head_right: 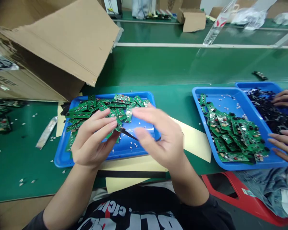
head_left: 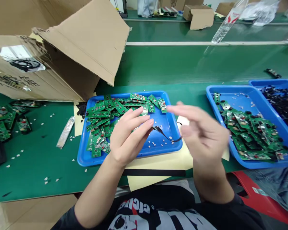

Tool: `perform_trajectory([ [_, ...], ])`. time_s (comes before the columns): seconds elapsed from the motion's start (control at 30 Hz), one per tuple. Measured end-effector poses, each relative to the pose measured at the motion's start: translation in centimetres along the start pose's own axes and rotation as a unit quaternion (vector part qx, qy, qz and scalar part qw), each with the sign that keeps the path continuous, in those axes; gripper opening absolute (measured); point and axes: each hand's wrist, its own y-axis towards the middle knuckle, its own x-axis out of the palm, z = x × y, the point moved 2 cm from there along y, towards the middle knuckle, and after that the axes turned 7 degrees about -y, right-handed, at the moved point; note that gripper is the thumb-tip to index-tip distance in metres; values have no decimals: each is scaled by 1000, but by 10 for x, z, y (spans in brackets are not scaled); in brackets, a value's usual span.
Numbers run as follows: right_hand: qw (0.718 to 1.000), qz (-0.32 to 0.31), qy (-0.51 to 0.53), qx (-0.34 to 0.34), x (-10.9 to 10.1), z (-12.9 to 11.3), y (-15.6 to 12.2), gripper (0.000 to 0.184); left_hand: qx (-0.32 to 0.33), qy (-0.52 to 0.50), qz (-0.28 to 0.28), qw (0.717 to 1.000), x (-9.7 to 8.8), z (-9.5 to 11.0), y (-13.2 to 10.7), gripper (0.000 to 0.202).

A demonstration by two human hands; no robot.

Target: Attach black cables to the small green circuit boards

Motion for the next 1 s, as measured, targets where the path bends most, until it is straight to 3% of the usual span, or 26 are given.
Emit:
perform_trajectory([
  [0.07,996,-80,29,16,9,1,-1,26,13,15,23,1000,-1,0,-1,37],
  [0.23,978,-103,133,123,19,7,-1,15,29,49,47,997,-3,-3,0,35],
  [0.37,958,-123,196,168,21,7,-1,15,18,45,51,997,-4,-2,0,34],
  [0.57,952,-109,221,182,21,6,0,10,-7,28,65,997,-2,0,0,32],
  [0.87,948,-115,225,191,15,9,3,5,-14,-14,21,1000,-4,-3,-1,30],
  [1.0,962,-131,187,149,15,10,2,7,-33,-22,9,999,-5,-3,-1,27],
])
